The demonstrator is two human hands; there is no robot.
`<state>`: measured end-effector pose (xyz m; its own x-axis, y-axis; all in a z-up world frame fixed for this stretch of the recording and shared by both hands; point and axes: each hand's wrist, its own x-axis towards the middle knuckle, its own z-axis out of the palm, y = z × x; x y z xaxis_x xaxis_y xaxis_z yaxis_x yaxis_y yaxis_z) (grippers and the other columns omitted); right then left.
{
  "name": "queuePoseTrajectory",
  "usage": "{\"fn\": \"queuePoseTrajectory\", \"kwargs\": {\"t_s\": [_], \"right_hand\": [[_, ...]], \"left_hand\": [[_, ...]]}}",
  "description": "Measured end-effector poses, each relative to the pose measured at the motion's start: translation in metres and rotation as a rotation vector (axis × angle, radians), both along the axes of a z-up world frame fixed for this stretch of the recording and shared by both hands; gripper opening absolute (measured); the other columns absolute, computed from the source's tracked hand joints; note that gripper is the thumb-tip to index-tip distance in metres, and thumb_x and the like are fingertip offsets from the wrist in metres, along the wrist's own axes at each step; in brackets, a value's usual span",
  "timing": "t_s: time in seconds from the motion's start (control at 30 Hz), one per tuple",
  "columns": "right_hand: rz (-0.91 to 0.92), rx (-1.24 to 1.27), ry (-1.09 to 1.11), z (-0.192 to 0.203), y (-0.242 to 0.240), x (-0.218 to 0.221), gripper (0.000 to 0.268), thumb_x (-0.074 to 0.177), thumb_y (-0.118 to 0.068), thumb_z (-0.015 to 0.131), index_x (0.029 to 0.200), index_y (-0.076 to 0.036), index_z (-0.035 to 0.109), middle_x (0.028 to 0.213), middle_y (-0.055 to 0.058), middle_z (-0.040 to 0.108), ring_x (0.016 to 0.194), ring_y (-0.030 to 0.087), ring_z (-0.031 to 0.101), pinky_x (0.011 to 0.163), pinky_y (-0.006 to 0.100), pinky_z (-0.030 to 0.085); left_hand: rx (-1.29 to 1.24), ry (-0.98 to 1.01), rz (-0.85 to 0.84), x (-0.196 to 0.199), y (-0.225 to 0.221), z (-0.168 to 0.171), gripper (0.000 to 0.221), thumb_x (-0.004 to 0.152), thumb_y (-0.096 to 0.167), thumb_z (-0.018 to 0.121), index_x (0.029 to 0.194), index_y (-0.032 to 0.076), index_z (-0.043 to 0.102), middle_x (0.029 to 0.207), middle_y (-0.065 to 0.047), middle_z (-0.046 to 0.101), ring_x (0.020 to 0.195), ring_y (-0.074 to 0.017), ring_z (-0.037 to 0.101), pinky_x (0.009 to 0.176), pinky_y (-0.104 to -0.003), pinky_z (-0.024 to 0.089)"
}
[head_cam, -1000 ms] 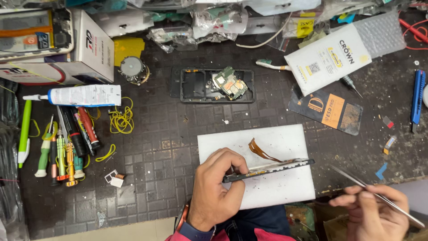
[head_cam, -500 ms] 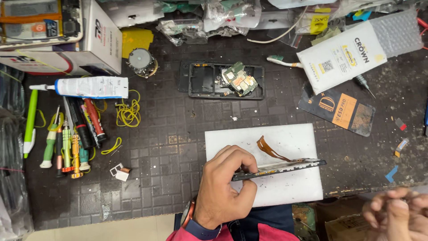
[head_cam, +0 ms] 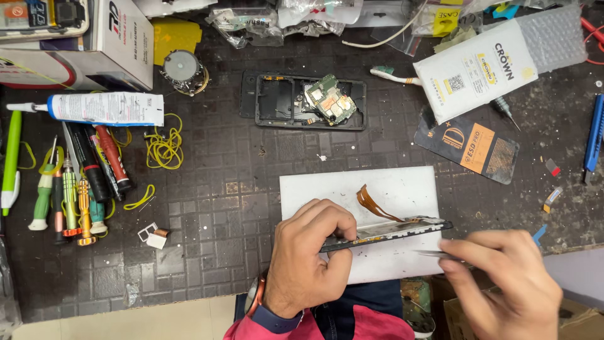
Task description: The person uses tweezers to carefully remove a ribbon cable from a disassembled smartphone. They then use a metal spudger to pry and lift components inside the phone frame. The person continues to manipulate the ribbon cable and internal parts with tweezers throughout the clip.
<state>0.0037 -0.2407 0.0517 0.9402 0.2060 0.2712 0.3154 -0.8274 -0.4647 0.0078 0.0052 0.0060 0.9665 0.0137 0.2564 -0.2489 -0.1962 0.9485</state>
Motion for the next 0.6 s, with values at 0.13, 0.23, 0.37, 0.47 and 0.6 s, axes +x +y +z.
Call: {"fn": "queuePoseTrajectory", "kwargs": {"t_s": [0.13,0.23,0.37,0.47,0.6], "right_hand": [[0.097,-0.152,-0.005,0.011,0.016,0.011,0.028,0.075,-0.008,0.081,0.101,-0.015,0.076,0.095,0.002,0.066,0.091,0.023,0.057,0.084,0.037,0.045],[0.116,-0.243,-0.059,0.013,0.022,0.015,0.028,0.075,-0.012,0.080,0.101,-0.020,0.075,0.099,0.000,0.065,0.097,0.025,0.052,0.089,0.041,0.038],[0.124,-0.270,-0.044,0.015,0.025,0.018,0.031,0.075,-0.016,0.080,0.104,-0.026,0.075,0.097,-0.006,0.062,0.098,0.025,0.049,0.090,0.042,0.032],[0.130,-0.351,0.000,0.017,0.024,0.021,0.031,0.075,-0.014,0.080,0.103,-0.027,0.078,0.097,-0.008,0.064,0.098,0.023,0.050,0.090,0.043,0.032],[0.146,-0.361,-0.019,0.016,0.026,0.023,0.028,0.075,-0.016,0.080,0.100,-0.027,0.077,0.102,-0.008,0.064,0.101,0.026,0.048,0.090,0.045,0.030]], "left_hand": [[-0.007,0.012,-0.002,0.000,0.000,0.000,0.015,0.071,0.001,0.055,0.085,0.005,0.058,0.082,-0.007,0.063,0.077,-0.0260,0.065,0.070,-0.034,0.054],[-0.006,0.010,-0.002,0.000,0.000,-0.001,0.015,0.071,0.001,0.055,0.086,0.005,0.057,0.082,-0.007,0.063,0.076,-0.0258,0.064,0.070,-0.034,0.053],[-0.013,0.019,-0.005,0.000,-0.001,-0.002,0.016,0.071,0.001,0.055,0.086,0.005,0.057,0.082,-0.007,0.063,0.076,-0.0255,0.064,0.070,-0.034,0.053],[-0.003,0.027,-0.008,0.000,0.000,-0.002,0.016,0.071,0.001,0.055,0.086,0.005,0.057,0.080,-0.007,0.062,0.076,-0.0258,0.063,0.070,-0.034,0.053],[-0.026,0.033,-0.012,0.001,0.000,-0.001,0.016,0.071,0.001,0.055,0.086,0.005,0.057,0.082,-0.007,0.062,0.076,-0.0249,0.064,0.071,-0.033,0.054]]}}
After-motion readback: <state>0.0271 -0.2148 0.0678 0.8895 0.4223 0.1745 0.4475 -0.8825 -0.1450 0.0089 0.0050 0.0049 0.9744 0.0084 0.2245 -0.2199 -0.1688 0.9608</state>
